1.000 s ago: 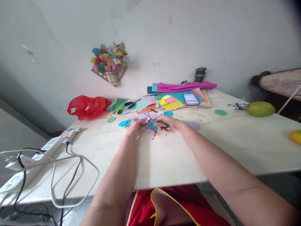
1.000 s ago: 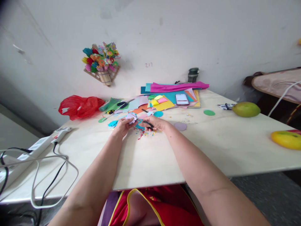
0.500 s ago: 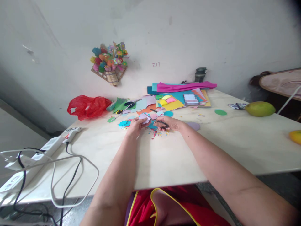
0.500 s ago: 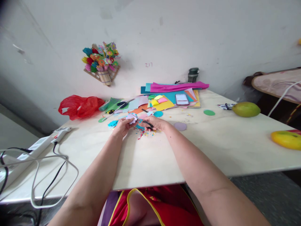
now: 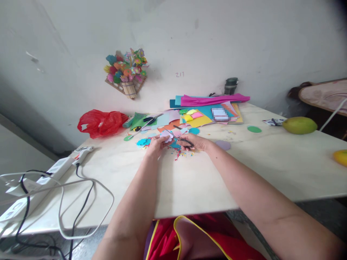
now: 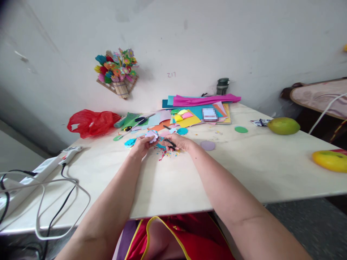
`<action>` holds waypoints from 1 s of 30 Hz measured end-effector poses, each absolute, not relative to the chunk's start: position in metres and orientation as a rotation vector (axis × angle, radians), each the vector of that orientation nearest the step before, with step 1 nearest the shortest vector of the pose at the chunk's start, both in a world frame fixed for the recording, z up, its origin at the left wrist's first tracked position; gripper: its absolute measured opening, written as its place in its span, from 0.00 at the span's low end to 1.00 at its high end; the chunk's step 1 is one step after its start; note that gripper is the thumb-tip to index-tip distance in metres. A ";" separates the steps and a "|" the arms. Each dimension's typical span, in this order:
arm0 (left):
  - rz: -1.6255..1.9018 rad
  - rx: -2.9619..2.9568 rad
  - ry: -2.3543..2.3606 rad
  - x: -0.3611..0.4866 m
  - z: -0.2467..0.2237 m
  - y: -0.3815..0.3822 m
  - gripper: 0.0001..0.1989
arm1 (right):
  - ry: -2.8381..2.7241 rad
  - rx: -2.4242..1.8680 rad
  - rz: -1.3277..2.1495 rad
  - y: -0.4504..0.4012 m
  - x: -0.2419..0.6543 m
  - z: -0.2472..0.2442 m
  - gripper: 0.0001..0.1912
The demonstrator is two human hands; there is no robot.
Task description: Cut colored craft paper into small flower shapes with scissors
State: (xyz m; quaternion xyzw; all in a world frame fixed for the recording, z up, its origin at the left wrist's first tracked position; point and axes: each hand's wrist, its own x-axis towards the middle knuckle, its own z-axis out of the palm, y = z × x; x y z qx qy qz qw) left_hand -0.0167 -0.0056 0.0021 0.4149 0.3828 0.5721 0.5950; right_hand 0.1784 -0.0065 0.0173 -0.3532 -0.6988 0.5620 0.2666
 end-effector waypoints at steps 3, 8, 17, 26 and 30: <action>1.337 0.960 0.889 -0.016 0.003 -0.006 0.08 | -1.878 -0.955 1.519 -0.008 0.177 0.019 0.14; 1.345 0.943 0.888 -0.015 0.003 -0.006 0.08 | -1.865 -0.946 1.533 -0.011 0.177 0.022 0.13; 1.350 0.952 0.890 -0.016 0.001 -0.005 0.10 | -1.925 -0.889 1.493 -0.007 0.179 0.016 0.16; 1.305 0.977 0.891 -0.015 0.002 -0.006 0.11 | -1.813 -0.926 1.513 -0.001 0.175 0.011 0.16; 1.287 0.968 0.887 -0.016 -0.001 -0.005 0.11 | -1.830 -0.919 1.484 0.000 0.175 0.010 0.16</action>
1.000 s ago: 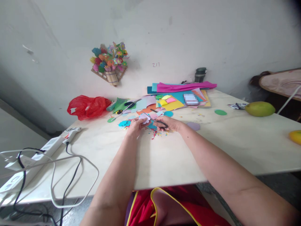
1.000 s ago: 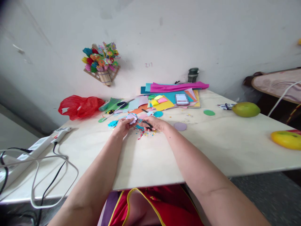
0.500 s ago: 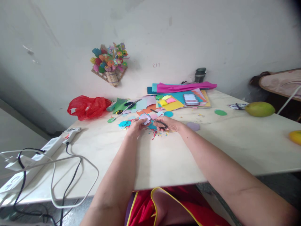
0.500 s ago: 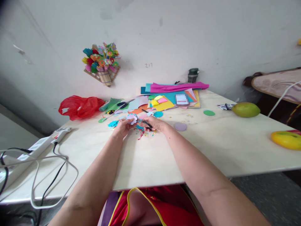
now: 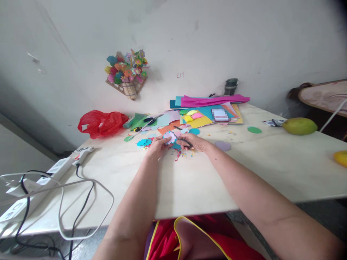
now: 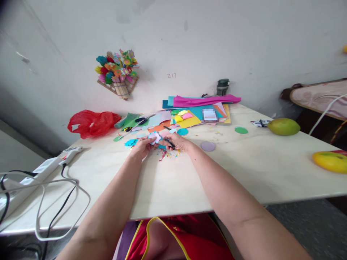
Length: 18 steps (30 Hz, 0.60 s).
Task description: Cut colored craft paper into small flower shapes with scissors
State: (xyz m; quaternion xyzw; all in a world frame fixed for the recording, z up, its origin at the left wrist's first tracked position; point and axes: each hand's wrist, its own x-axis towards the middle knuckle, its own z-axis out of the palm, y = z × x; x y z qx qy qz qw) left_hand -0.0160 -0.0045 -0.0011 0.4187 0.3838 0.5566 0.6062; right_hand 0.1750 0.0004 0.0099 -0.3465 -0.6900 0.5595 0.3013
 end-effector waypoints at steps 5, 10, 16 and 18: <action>1.290 0.976 0.865 -0.016 -0.002 -0.004 0.11 | -1.804 -0.930 1.492 -0.001 0.174 0.012 0.14; 1.291 0.978 0.870 -0.014 0.000 -0.006 0.11 | -1.792 -0.927 1.484 -0.001 0.174 0.010 0.15; 1.297 0.967 0.873 -0.012 0.002 -0.009 0.09 | -1.815 -0.928 1.458 -0.002 0.173 0.010 0.16; 1.286 0.979 0.881 -0.012 0.003 -0.010 0.09 | -1.818 -0.940 1.448 -0.005 0.173 0.012 0.17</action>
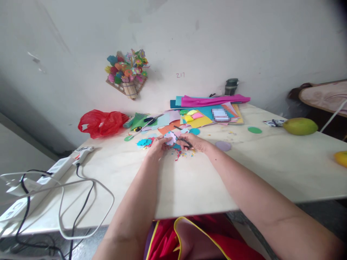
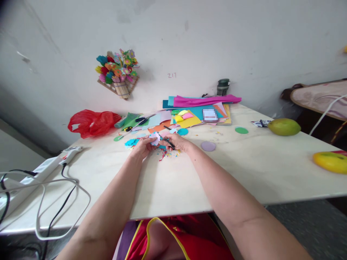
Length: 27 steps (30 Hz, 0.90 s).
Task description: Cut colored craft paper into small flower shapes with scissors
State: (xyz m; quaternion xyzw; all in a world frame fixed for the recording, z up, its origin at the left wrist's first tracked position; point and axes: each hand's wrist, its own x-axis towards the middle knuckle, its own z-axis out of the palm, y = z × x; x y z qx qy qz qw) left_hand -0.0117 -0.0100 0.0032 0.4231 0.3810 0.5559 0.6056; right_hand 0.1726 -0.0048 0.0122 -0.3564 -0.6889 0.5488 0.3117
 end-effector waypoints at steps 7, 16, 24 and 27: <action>1.246 0.979 0.888 -0.012 0.002 -0.010 0.09 | -1.825 -0.938 1.432 -0.006 0.172 0.013 0.18; 1.223 0.998 0.895 -0.013 0.002 -0.009 0.09 | -1.823 -0.907 1.425 -0.003 0.171 0.008 0.17; 1.211 1.015 0.892 -0.014 -0.001 -0.006 0.10 | -1.779 -0.975 1.434 -0.013 0.167 0.019 0.13; 1.220 1.016 0.889 -0.015 -0.002 -0.006 0.10 | -1.764 -0.996 1.427 -0.017 0.165 0.022 0.13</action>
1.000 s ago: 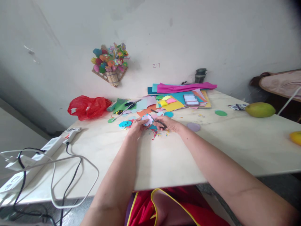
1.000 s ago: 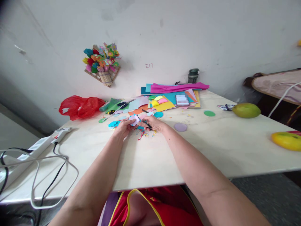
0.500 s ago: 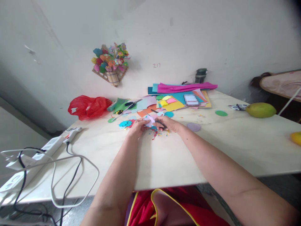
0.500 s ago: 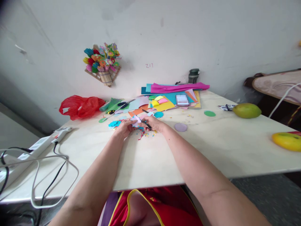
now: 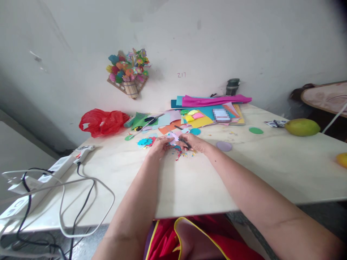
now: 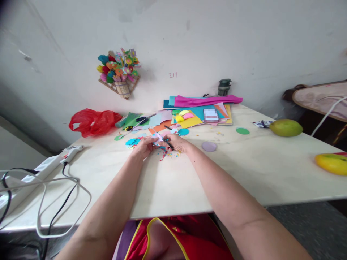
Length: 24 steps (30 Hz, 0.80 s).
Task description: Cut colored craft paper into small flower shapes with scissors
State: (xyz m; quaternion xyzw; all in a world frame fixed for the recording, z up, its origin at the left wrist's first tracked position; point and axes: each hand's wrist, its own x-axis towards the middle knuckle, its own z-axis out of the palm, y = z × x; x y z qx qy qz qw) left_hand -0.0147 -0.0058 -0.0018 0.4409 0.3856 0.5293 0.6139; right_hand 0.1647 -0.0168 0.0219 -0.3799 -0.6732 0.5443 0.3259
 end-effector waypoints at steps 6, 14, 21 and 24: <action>1.227 1.021 0.886 -0.015 -0.004 -0.004 0.09 | -1.776 -1.002 1.413 -0.016 0.163 0.021 0.12; 1.223 1.024 0.883 -0.016 -0.004 -0.003 0.09 | -1.763 -0.992 1.415 -0.016 0.163 0.021 0.13; 1.240 1.002 0.886 -0.016 -0.003 -0.005 0.09 | -1.763 -0.958 1.408 -0.010 0.164 0.016 0.14; 1.249 0.979 0.898 -0.015 -0.001 -0.006 0.08 | -1.780 -0.931 1.402 -0.007 0.165 0.013 0.14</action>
